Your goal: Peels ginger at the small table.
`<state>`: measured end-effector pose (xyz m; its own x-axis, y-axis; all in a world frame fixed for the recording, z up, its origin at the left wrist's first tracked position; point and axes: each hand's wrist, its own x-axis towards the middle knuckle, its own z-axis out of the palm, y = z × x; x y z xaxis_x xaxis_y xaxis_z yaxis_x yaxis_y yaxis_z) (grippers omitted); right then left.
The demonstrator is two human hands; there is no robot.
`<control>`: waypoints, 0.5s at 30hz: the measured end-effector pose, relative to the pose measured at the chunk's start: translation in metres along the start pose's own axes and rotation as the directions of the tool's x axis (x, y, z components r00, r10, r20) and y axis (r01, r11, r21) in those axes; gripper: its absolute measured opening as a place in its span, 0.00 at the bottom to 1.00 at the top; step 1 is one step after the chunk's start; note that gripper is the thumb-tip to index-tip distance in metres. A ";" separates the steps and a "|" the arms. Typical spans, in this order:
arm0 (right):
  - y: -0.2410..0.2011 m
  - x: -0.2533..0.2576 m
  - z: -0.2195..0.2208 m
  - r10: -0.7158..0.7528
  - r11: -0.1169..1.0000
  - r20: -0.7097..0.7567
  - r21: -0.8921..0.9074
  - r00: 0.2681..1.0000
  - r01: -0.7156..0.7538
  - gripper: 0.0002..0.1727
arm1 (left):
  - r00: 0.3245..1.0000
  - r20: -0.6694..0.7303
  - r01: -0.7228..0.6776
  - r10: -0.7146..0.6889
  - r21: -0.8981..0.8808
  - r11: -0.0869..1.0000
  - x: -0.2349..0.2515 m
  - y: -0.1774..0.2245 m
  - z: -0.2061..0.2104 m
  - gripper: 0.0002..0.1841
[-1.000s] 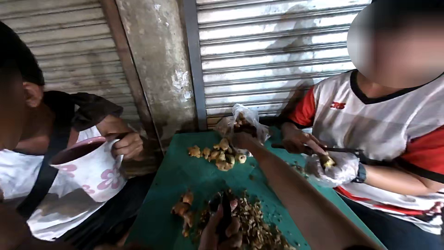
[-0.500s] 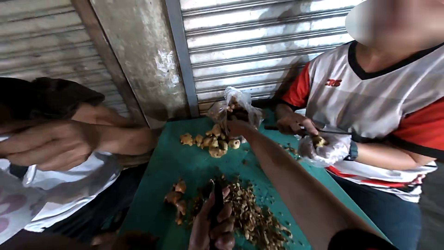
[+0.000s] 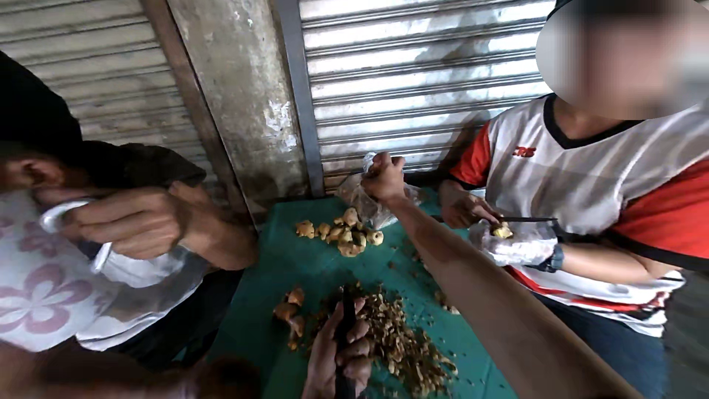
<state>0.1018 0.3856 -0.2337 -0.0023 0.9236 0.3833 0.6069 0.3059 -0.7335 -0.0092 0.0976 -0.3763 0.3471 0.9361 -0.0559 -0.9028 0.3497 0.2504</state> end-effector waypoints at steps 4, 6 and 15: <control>-0.019 -0.041 -0.022 -0.132 0.988 0.289 0.121 0.948 0.100 0.38 | 1.000 0.026 -0.014 0.014 -0.009 1.000 0.001 0.002 -0.002 0.25; -0.020 -0.081 -0.037 -0.172 0.970 0.573 -0.043 0.801 0.239 0.33 | 0.999 0.028 -0.029 0.028 0.006 1.000 0.001 0.004 -0.002 0.26; 0.047 -0.163 -0.058 0.150 0.744 0.767 -0.503 0.625 0.439 0.34 | 0.997 0.080 -0.010 0.003 0.085 0.996 0.001 0.004 0.000 0.22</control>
<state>0.1769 0.2359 -0.2983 -0.5198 0.7997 -0.3006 0.8506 0.5172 -0.0951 -0.0126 0.1003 -0.3751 0.3632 0.9315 0.0220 -0.8815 0.3358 0.3320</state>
